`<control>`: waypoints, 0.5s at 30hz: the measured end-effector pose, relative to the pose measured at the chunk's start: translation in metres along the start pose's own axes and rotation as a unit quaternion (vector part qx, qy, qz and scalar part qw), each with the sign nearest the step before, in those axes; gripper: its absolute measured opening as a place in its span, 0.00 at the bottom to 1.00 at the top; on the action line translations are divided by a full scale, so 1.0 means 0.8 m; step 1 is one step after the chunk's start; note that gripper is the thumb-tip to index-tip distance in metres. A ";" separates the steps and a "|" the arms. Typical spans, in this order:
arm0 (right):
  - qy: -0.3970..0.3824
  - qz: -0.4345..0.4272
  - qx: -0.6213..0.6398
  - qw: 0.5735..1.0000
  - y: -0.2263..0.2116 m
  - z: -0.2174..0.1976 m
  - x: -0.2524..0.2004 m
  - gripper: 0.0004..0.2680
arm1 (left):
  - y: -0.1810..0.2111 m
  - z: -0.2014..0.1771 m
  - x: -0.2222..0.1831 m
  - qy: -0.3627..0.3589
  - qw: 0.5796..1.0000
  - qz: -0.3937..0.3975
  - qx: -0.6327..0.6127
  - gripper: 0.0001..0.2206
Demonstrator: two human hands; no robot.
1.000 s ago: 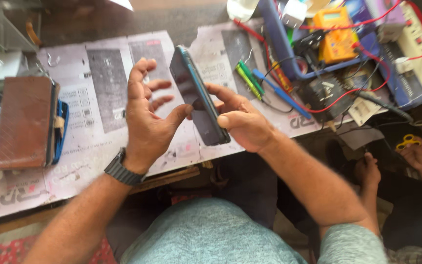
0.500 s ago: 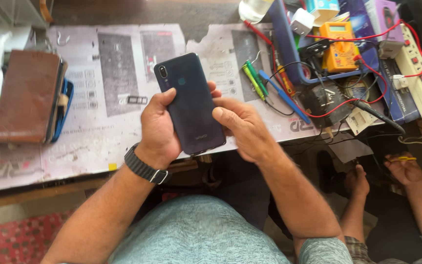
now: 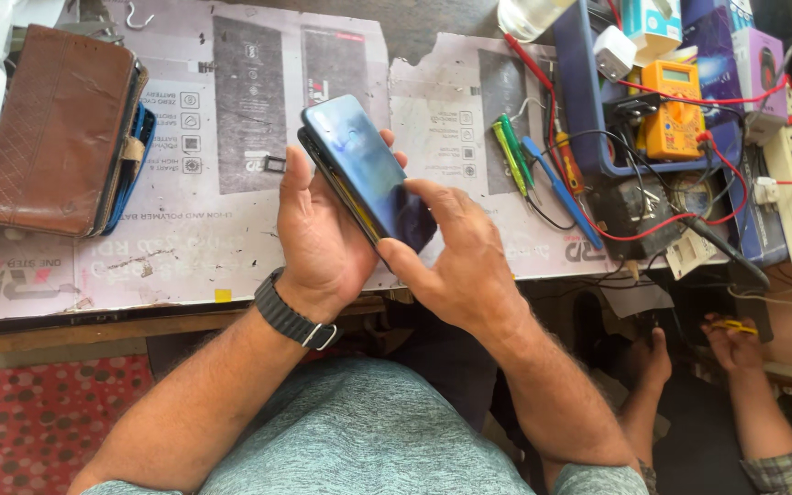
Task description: The person disassembles a smartphone by prying open the back cover and separating the internal components from the chassis. They use a green plastic pry tool to lift the battery and separate the screen assembly from the frame. The person then holds the separated parts, including the back cover and the main body with the battery exposed, while interacting with another person.
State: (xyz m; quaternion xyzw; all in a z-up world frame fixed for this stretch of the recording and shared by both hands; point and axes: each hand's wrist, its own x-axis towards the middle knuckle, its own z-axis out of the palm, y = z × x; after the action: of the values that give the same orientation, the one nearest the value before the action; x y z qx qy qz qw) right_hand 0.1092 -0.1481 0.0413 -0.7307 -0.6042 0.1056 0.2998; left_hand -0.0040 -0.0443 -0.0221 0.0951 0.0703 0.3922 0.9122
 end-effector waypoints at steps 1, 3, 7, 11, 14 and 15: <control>-0.007 0.017 0.031 0.999 0.002 0.000 0.000 0.22 | 0.000 -0.002 -0.002 -0.002 1.000 0.000 -0.008 0.33; -0.020 0.049 0.091 0.994 0.008 -0.001 0.002 0.22 | 0.001 -0.003 -0.004 -0.009 1.000 0.002 -0.024 0.31; -0.059 0.085 0.180 0.978 0.026 -0.004 0.000 0.22 | 0.003 -0.005 -0.007 0.007 1.000 0.008 -0.023 0.27; -0.087 0.093 0.350 0.928 0.049 -0.003 -0.005 0.22 | 0.003 -0.005 -0.014 -0.011 0.999 0.004 -0.035 0.25; -0.100 0.100 0.431 0.891 0.057 -0.006 -0.010 0.23 | 0.002 -0.003 -0.017 -0.013 0.999 -0.010 -0.051 0.25; -0.105 0.104 0.450 0.881 0.058 -0.007 -0.012 0.24 | 0.001 -0.003 -0.018 -0.008 0.998 -0.016 -0.057 0.25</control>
State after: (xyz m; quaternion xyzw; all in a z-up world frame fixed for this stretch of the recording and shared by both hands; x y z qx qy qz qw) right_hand 0.1479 -0.1628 0.0173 -0.5603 -0.4401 0.4726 0.5187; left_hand -0.0148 -0.0541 -0.0231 0.0452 0.0424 0.3801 0.9229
